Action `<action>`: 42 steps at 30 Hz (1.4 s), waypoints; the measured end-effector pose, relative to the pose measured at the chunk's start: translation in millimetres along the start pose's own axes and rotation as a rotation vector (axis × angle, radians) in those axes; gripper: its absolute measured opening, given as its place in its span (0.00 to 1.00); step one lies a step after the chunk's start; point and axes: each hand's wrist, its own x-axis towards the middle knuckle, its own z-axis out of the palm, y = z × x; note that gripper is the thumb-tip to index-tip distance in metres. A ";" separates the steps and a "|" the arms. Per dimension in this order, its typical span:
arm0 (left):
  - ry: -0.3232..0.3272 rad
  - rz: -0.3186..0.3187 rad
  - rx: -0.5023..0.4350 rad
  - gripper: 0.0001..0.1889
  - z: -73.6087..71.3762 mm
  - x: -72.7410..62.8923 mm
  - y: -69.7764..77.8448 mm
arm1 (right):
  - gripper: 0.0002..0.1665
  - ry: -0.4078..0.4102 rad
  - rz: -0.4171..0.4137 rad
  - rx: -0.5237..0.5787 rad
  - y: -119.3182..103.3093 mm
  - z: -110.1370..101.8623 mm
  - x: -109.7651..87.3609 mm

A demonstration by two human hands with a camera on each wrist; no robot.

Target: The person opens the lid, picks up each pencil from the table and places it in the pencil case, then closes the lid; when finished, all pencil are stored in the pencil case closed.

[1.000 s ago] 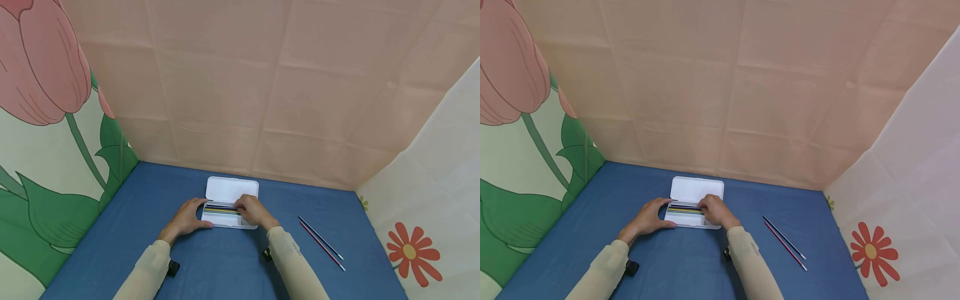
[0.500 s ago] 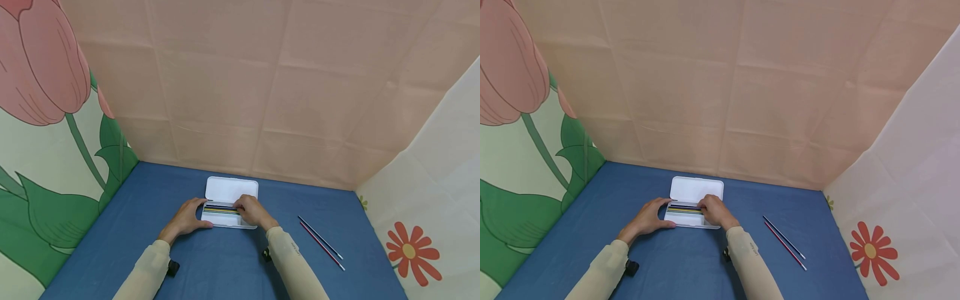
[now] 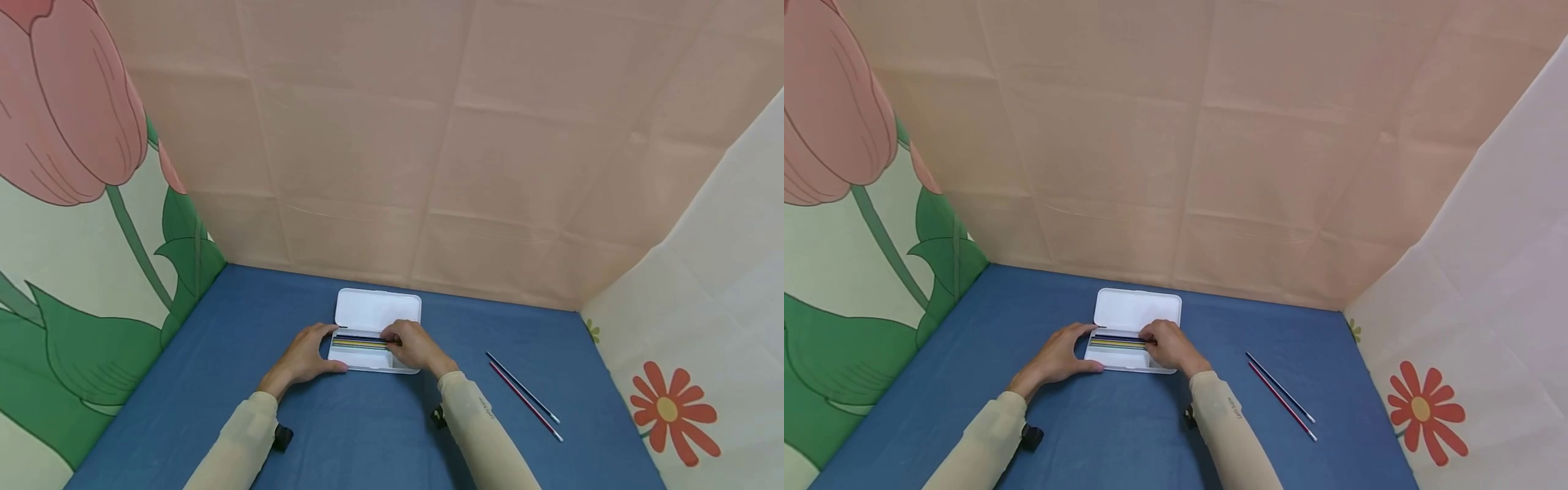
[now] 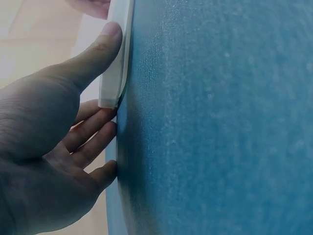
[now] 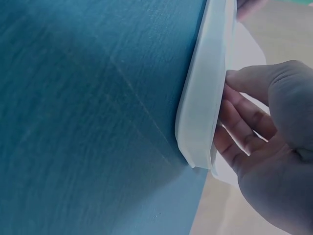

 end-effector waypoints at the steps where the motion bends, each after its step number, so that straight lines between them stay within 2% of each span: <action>1: 0.000 0.001 0.002 0.50 -0.1 -0.5 0.1 | 0.14 -0.001 0.003 0.002 0.2 0.1 -0.7; 17: 0.009 0.002 -0.004 0.51 0.1 -2.6 1.9 | 0.18 0.055 -0.022 0.042 -0.7 -5.3 -19.2; 25: 0.007 0.008 0.007 0.50 -0.7 -2.9 1.0 | 0.22 0.081 0.008 0.078 -0.4 -9.3 -32.0; 29: 0.005 0.001 0.010 0.50 -0.5 -3.5 0.8 | 0.23 0.095 0.020 0.100 1.8 -12.5 -42.9; 35: 0.003 -0.005 0.002 0.51 -0.8 -3.3 1.5 | 0.24 0.143 0.017 0.083 10.0 -17.6 -64.2; 42: 0.008 0.006 -0.002 0.50 -1.4 -1.7 1.2 | 0.25 0.188 0.056 0.062 21.2 -25.5 -86.8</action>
